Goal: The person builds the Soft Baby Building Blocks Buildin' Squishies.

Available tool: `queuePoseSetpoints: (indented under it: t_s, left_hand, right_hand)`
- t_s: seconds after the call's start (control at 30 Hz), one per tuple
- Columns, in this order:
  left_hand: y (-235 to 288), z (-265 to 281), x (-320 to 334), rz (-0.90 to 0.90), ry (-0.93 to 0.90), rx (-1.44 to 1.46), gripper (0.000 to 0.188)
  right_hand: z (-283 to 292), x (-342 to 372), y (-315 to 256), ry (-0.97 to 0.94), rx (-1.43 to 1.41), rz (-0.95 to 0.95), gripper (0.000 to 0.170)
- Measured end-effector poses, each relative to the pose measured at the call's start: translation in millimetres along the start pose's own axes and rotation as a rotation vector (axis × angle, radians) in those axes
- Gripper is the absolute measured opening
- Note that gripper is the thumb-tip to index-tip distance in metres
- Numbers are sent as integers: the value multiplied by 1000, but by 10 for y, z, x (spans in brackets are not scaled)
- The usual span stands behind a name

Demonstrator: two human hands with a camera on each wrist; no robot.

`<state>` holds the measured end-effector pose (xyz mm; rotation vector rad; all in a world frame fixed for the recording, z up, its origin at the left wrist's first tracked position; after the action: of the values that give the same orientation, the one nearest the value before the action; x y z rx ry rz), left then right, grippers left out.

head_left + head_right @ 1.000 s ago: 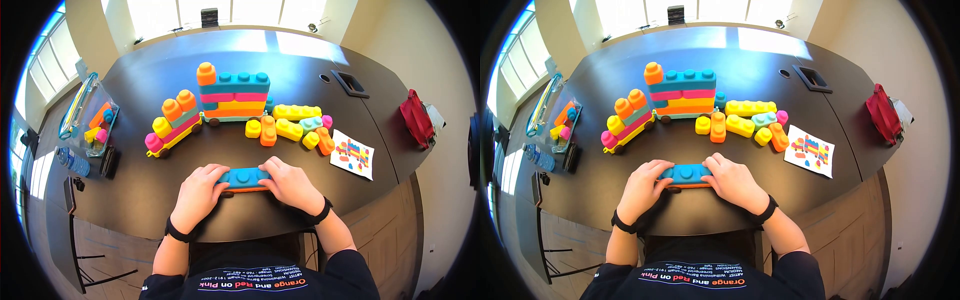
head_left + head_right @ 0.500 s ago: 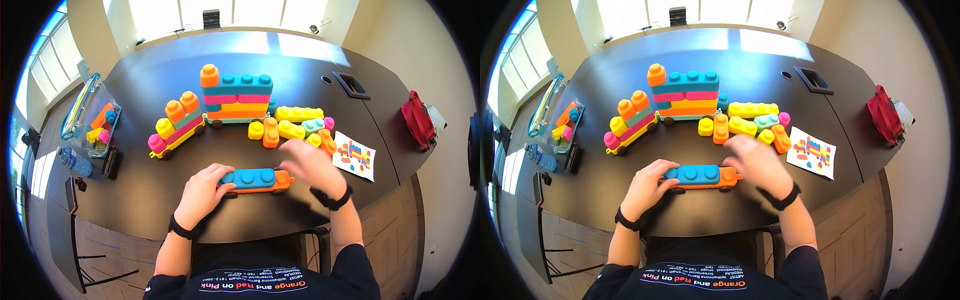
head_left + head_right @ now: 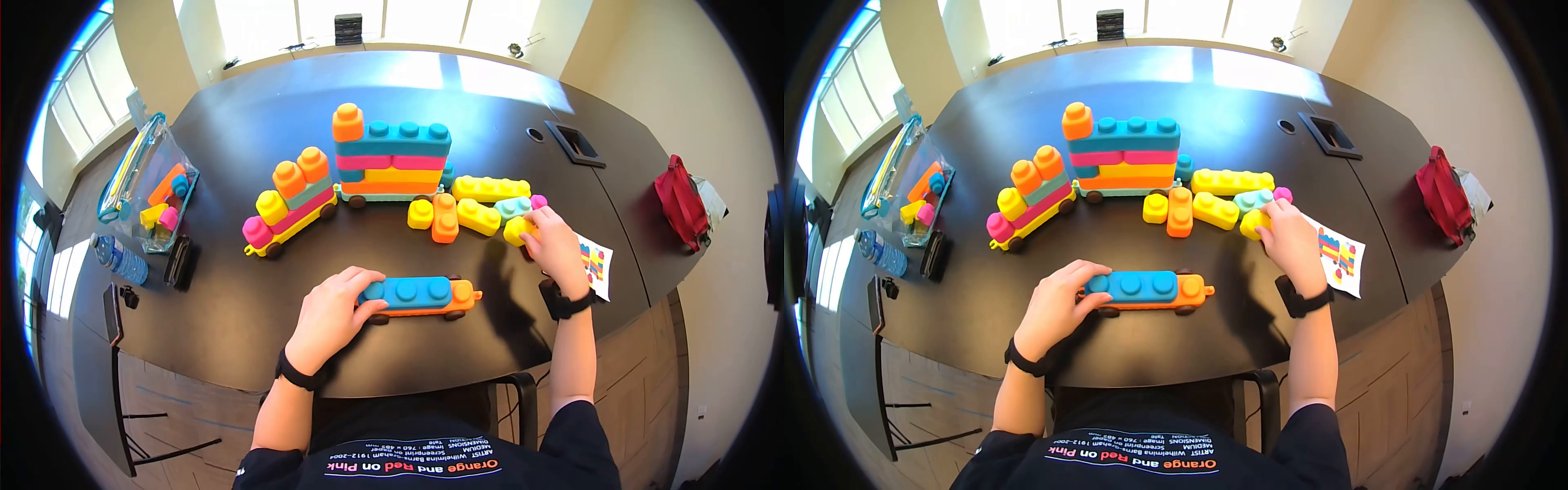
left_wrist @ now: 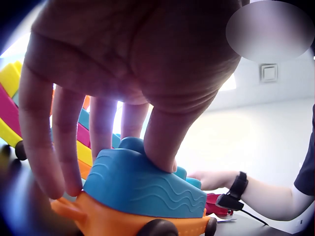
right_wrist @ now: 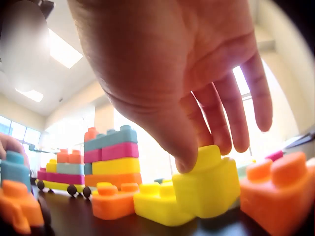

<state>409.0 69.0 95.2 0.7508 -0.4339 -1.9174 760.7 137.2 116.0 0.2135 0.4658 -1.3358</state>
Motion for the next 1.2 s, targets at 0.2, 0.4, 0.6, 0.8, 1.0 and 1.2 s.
queuePoseSetpoints:
  t_s: [0.2, 0.4, 0.6, 0.8, 1.0, 1.2]
  left_hand:
    - [12, -19, -1, 22, -14, 7, 33]
    - [9, -16, 8, 14, -7, -7, 32]
    - [28, -14, 6, 11, 0, -16, 32]
    - [45, -12, 13, 23, -6, -18, 33]
    - [6, -5, 22, 28, -4, -19, 32]
    - [89, 7, 67, -38, 52, -114, 34]
  right_hand:
    - [355, 359, -897, -168, -554, 216, 34]
    - [89, 491, -1103, -168, -569, 244, 36]
    - [17, 491, -1121, -231, -612, 171, 35]
    - [-16, 567, -1118, -198, -621, 116, 37]
    - [-132, 624, -1116, -235, -586, 132, 32]
    - [-156, 618, -1102, -261, -628, 86, 30]
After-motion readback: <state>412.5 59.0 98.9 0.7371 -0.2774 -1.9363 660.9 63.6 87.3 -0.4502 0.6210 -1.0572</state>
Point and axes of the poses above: each hand's wrist, its own x-axis away from the middle knuckle, its own z-axis out of the back of the hand, y = z × x, the point moved 8 cm from there along -x, towards the middle knuckle, and after that the axes turned 3 degrees about y, right-handed, at the moved point
